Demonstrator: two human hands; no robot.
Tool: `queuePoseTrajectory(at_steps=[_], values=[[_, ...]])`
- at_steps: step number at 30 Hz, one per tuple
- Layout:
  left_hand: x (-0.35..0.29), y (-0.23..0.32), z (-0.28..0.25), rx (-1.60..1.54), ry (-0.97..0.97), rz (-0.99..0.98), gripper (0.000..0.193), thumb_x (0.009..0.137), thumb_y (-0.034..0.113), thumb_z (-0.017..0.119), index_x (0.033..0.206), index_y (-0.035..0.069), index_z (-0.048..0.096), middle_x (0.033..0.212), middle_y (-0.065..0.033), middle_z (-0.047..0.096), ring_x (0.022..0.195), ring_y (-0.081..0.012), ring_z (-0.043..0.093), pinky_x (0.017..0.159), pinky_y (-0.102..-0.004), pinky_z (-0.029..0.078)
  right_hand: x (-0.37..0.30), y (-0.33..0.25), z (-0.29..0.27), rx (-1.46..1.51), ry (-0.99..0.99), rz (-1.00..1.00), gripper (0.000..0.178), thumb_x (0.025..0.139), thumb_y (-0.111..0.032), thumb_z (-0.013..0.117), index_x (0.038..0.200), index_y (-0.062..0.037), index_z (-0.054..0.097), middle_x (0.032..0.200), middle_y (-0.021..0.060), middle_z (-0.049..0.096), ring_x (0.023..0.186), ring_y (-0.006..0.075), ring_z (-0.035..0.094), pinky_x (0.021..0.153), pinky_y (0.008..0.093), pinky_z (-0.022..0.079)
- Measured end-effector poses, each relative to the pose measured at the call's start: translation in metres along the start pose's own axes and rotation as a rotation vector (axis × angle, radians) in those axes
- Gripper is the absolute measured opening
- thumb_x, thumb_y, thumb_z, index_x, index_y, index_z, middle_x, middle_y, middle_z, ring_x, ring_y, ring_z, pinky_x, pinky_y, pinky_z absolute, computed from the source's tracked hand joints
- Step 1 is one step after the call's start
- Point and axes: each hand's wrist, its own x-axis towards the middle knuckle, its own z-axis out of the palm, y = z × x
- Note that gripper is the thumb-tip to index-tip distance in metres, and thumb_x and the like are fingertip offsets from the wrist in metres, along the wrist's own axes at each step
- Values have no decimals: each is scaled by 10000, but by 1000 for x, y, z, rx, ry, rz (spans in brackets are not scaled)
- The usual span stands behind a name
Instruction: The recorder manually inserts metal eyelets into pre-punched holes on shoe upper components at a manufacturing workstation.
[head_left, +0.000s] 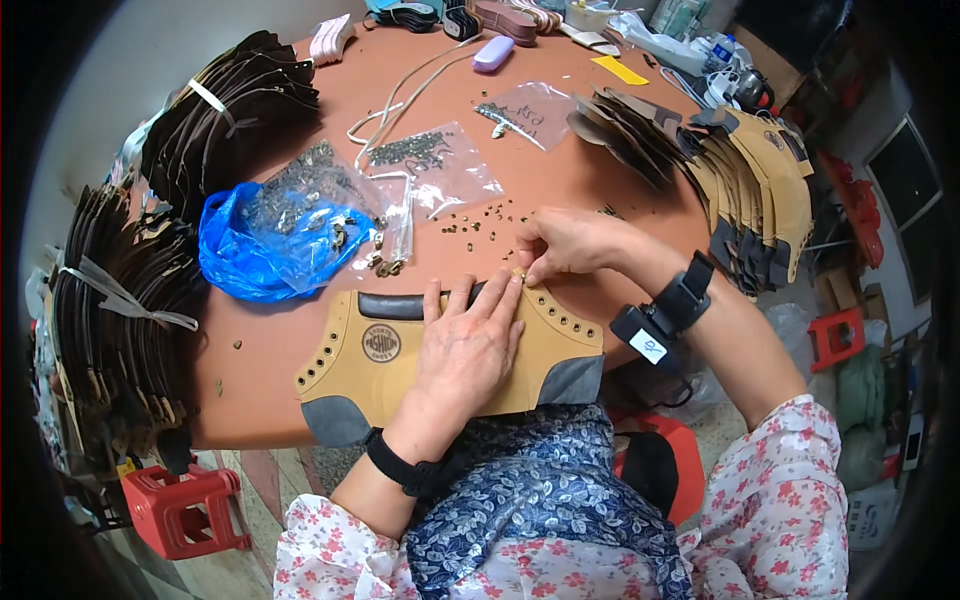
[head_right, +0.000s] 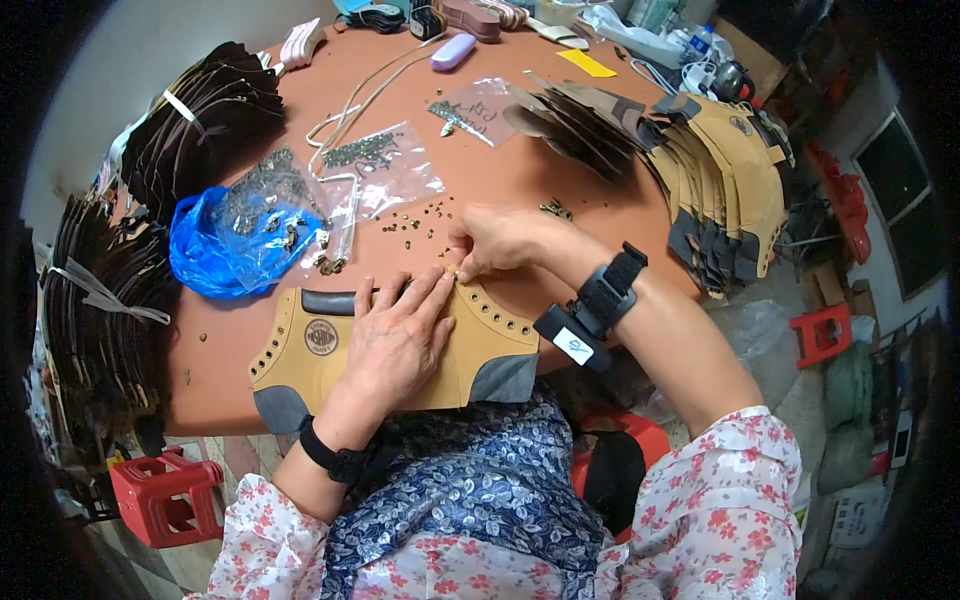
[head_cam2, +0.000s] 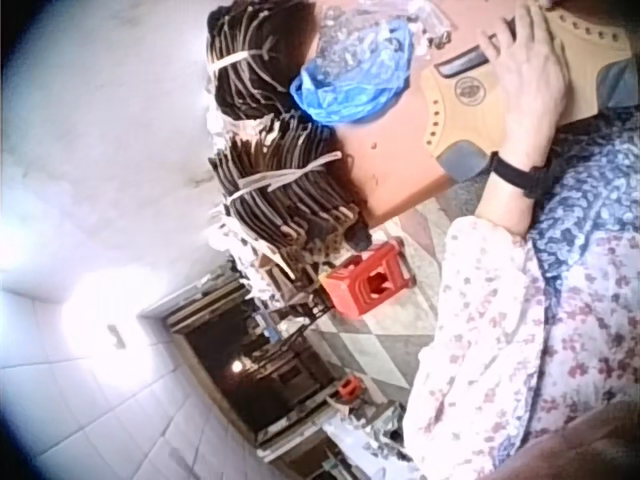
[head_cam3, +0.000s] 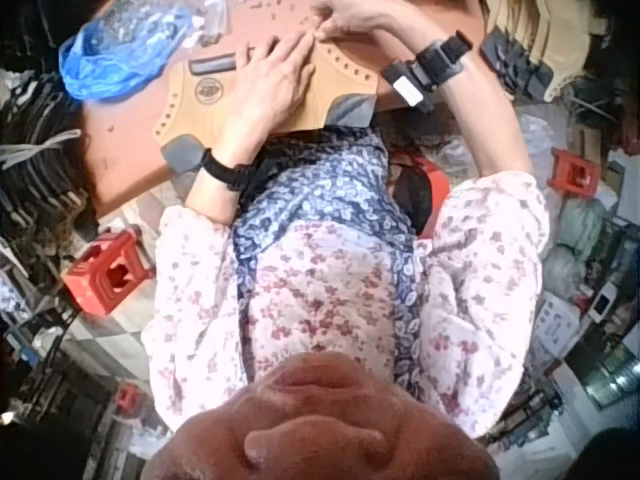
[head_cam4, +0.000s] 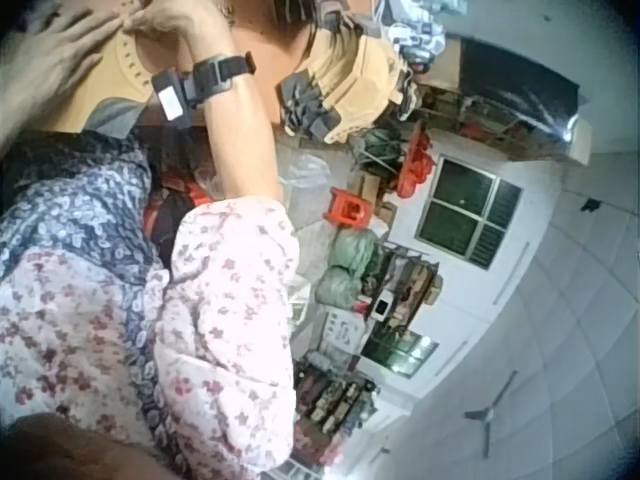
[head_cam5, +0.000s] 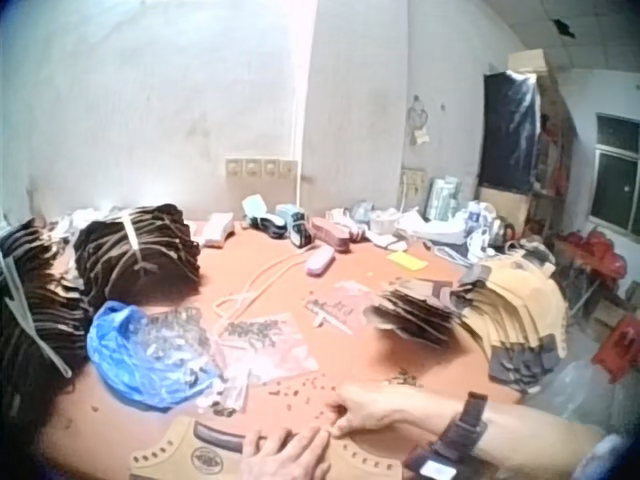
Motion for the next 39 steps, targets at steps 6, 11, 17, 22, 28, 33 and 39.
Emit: queuePoseTrajectory(at_steps=[6, 11, 17, 22, 28, 33, 39], values=[[2, 0, -4, -28, -2, 6, 472, 935, 243, 630, 1385, 115, 569, 1421, -43, 544, 1251, -298, 511, 1106, -619, 317, 38, -9, -16, -168, -302, -4, 223, 717, -169, 848, 764, -28, 682, 709, 82, 678, 689, 217, 637, 607, 374, 476], [3, 0, -5, -30, -7, 1, 489, 933, 243, 632, 1396, 103, 562, 1430, -45, 538, 1257, -305, 504, 1112, -612, 307, 60, -21, -19, -287, -447, 9, 264, 644, -138, 881, 780, -4, 698, 696, 103, 685, 659, 229, 651, 576, 377, 501], [0, 2, -8, -43, -42, -10, 492, 944, 254, 614, 1402, 85, 558, 1452, -60, 522, 1275, -331, 494, 1124, -608, 285, 61, -35, -18, -408, -420, -91, 308, 551, -86, 886, 777, 22, 707, 720, 141, 703, 688, 266, 691, 585, 383, 532], [-1, 3, -8, -44, -49, -13, 491, 946, 253, 613, 1402, 80, 556, 1455, -62, 520, 1288, -335, 491, 1127, -605, 283, 54, -27, -15, -423, -302, -139, 330, 514, -72, 882, 776, 27, 707, 723, 162, 700, 697, 286, 694, 593, 383, 536], [1, 1, -4, -38, -27, 4, 492, 946, 261, 616, 1401, 83, 554, 1451, -62, 525, 1292, -333, 490, 1126, -609, 283, 51, -19, -19, -289, -313, -42, 298, 574, -109, 888, 750, 29, 693, 724, 156, 704, 714, 289, 701, 592, 388, 538], [-1, -1, -2, -20, 0, -10, 488, 942, 267, 621, 1394, 95, 559, 1437, -60, 537, 1277, -316, 500, 1123, -606, 298, -2, -3, -10, -156, 95, -136, 352, 742, -179, 811, 1013, 3, 681, 893, 167, 713, 846, 330, 698, 739, 410, 544], [2, 0, 1, -6, 30, 10, 476, 939, 271, 625, 1381, 101, 569, 1415, -60, 555, 1272, -299, 504, 1115, -594, 320, -61, 13, 69, -164, 539, -262, 447, 912, -323, 674, 1251, -37, 616, 1175, 147, 620, 1047, 345, 616, 880, 436, 505]])
